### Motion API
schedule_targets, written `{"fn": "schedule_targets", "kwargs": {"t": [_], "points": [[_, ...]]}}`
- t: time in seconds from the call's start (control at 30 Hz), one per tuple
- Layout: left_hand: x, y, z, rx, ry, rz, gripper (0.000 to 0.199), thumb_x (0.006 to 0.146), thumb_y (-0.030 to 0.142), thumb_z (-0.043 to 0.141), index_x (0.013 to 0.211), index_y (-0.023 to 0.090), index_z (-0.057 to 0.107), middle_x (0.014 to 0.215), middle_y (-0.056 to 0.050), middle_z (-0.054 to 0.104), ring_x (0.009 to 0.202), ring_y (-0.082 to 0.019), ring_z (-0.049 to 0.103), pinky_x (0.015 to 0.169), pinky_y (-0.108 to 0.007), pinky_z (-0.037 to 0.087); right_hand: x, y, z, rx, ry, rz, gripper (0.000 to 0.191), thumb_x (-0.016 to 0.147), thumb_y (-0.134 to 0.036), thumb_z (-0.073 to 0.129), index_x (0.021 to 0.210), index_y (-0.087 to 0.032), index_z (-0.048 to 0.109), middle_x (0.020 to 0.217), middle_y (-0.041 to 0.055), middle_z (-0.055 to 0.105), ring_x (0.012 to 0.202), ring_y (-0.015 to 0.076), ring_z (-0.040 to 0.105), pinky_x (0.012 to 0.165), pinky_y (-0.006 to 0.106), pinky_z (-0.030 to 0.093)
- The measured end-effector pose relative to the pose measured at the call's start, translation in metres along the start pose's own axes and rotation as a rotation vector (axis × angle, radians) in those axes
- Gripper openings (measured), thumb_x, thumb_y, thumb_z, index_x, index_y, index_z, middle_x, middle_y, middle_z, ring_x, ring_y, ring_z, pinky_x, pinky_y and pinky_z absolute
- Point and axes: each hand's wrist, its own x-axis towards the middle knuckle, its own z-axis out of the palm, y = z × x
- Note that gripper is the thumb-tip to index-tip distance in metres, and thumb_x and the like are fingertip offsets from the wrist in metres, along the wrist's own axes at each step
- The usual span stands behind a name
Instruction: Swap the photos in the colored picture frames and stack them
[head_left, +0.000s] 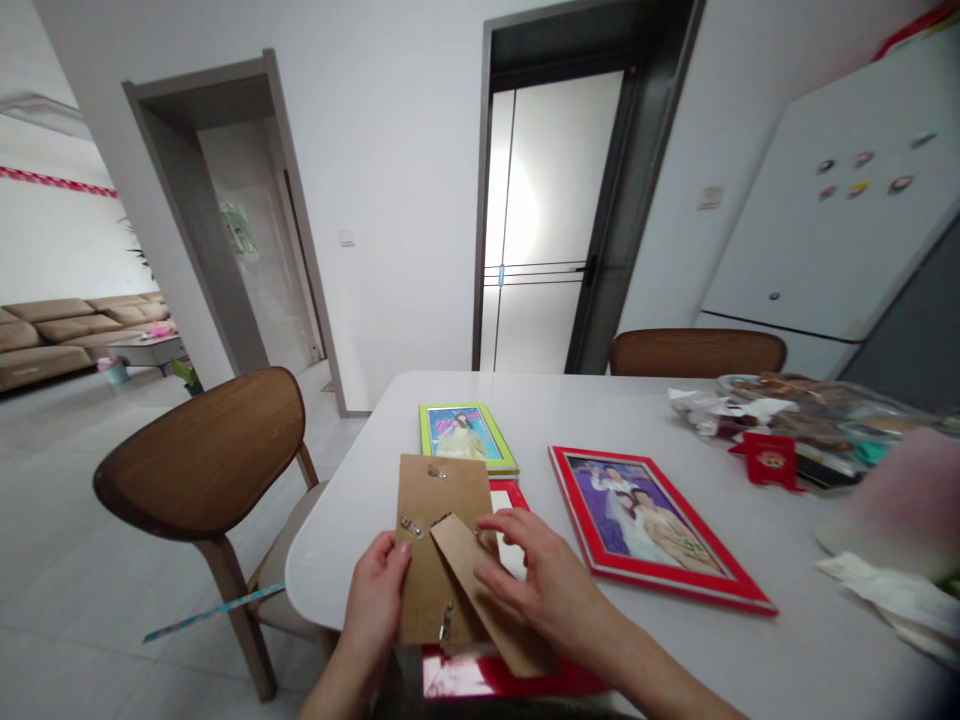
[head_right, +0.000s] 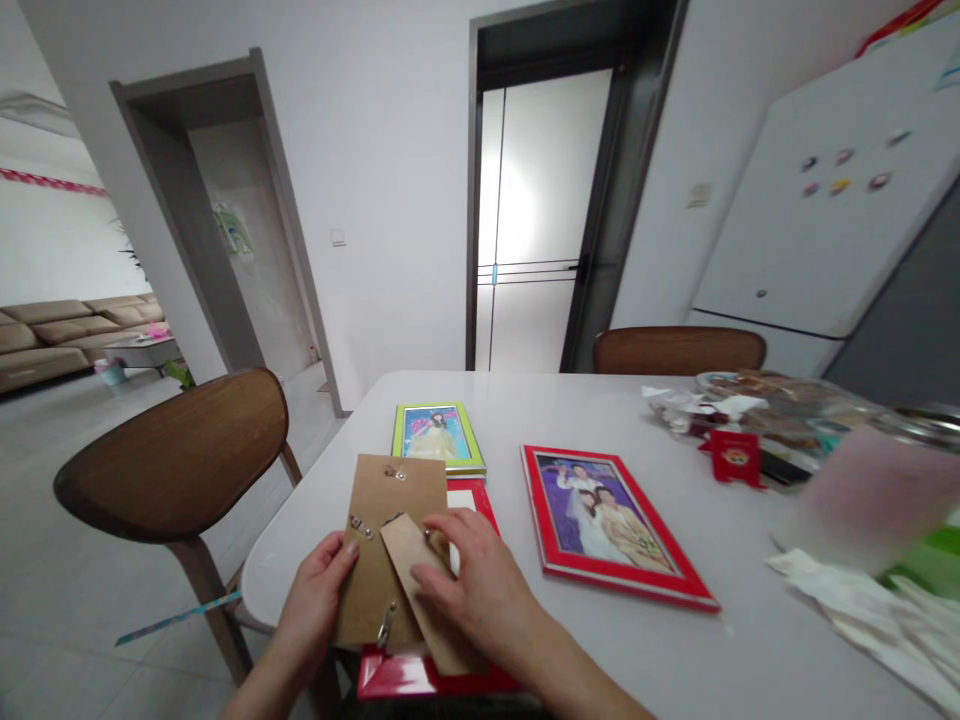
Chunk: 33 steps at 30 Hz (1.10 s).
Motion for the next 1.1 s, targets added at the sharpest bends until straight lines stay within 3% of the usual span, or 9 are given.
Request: {"fn": "schedule_targets", "kwargs": {"t": [0.27, 0.43, 0.53, 0.67, 0.73, 0.8, 0.87, 0.97, 1.1], "points": [[0.001, -0.001, -0.08, 0.097, 0.114, -0.128, 0.028, 0.061, 0.041, 0.056, 0.072, 0.015, 0.056, 0.057, 0.0, 0.063, 0.053, -0.017, 0.059, 0.05, -0.025, 0.044, -0.005, 0.063, 0.007, -0.351, -0.05, 0.266, 0.044, 0.071, -0.026, 0.046, 0.112, -0.01, 0.047, 0.096, 0.0137, 0.058, 0.088, 0.0225, 0.055, 0.077, 0.031, 0.04], [0.006, -0.006, -0.102, 0.287, 0.175, -0.107, 0.026, 0.061, 0.036, 0.054, 0.077, 0.016, 0.057, 0.054, 0.001, 0.061, 0.055, -0.019, 0.059, 0.052, -0.028, 0.045, -0.002, 0.066, 0.014, -0.357, -0.035, 0.274, 0.045, 0.068, -0.015, 0.04, 0.112, -0.007, 0.045, 0.094, 0.0157, 0.059, 0.086, 0.0222, 0.056, 0.076, 0.03, 0.04], [0.011, -0.005, -0.107, 0.439, 0.282, -0.029, 0.035, 0.058, 0.033, 0.057, 0.088, 0.015, 0.056, 0.062, -0.001, 0.062, 0.068, -0.025, 0.061, 0.065, -0.036, 0.045, 0.0, 0.064, 0.009, -0.224, 0.004, 0.334, 0.05, 0.065, -0.015, 0.041, 0.115, -0.007, 0.041, 0.092, 0.0145, 0.061, 0.083, 0.0222, 0.057, 0.073, 0.03, 0.041], [0.003, -0.002, -0.076, 0.554, 0.35, 0.144, 0.047, 0.059, 0.029, 0.055, 0.104, 0.015, 0.05, 0.108, -0.009, 0.054, 0.107, -0.027, 0.045, 0.093, -0.041, 0.031, -0.004, 0.052, -0.003, 0.416, -0.017, 0.514, 0.064, 0.066, -0.016, 0.038, 0.127, -0.014, 0.021, 0.077, 0.0055, 0.065, 0.061, 0.0169, 0.06, 0.058, 0.027, 0.045], [-0.01, 0.0, -0.039, 0.581, 0.242, 0.26, 0.046, 0.065, 0.027, 0.051, 0.108, 0.013, 0.048, 0.115, -0.011, 0.049, 0.111, -0.024, 0.042, 0.095, -0.041, 0.029, -0.008, 0.041, -0.009, 0.792, -0.008, 0.571, 0.07, 0.067, -0.018, 0.04, 0.13, -0.02, 0.011, 0.077, 0.0018, 0.065, 0.056, 0.0151, 0.06, 0.056, 0.027, 0.046], [-0.025, 0.002, 0.004, 0.583, 0.028, 0.375, 0.049, 0.067, 0.025, 0.053, 0.114, 0.014, 0.044, 0.121, -0.012, 0.046, 0.114, -0.025, 0.038, 0.097, -0.043, 0.028, -0.01, 0.028, -0.014, 1.015, 0.033, 0.601, 0.076, 0.065, -0.019, 0.047, 0.131, -0.025, 0.008, 0.073, -0.0015, 0.065, 0.054, 0.0142, 0.06, 0.056, 0.027, 0.046], [-0.038, 0.007, 0.044, 0.594, -0.203, 0.522, 0.065, 0.061, 0.026, 0.061, 0.12, 0.014, 0.037, 0.129, -0.014, 0.037, 0.118, -0.027, 0.033, 0.096, -0.045, 0.03, -0.01, 0.017, -0.018, 1.093, 0.073, 0.591, 0.08, 0.062, -0.019, 0.053, 0.13, -0.026, 0.011, 0.066, -0.0041, 0.063, 0.052, 0.0135, 0.058, 0.056, 0.027, 0.046], [-0.047, 0.018, 0.08, 0.644, -0.272, 0.687, 0.063, 0.063, 0.021, 0.059, 0.121, 0.012, 0.035, 0.127, -0.015, 0.039, 0.115, -0.028, 0.035, 0.094, -0.045, 0.033, -0.007, 0.009, -0.022, 1.073, 0.079, 0.542, 0.081, 0.062, -0.022, 0.058, 0.13, -0.026, 0.015, 0.055, -0.007, 0.058, 0.046, 0.0112, 0.054, 0.05, 0.023, 0.044], [-0.043, 0.037, 0.074, 0.647, -0.174, 0.812, 0.055, 0.063, 0.004, 0.044, 0.117, 0.016, 0.04, 0.103, -0.009, 0.055, 0.094, -0.02, 0.05, 0.083, -0.035, 0.043, -0.002, 0.019, -0.022, 0.924, 0.037, 0.469, 0.078, 0.063, -0.028, 0.058, 0.13, -0.022, 0.018, 0.056, -0.0066, 0.055, 0.045, 0.0101, 0.051, 0.043, 0.02, 0.04]]}}
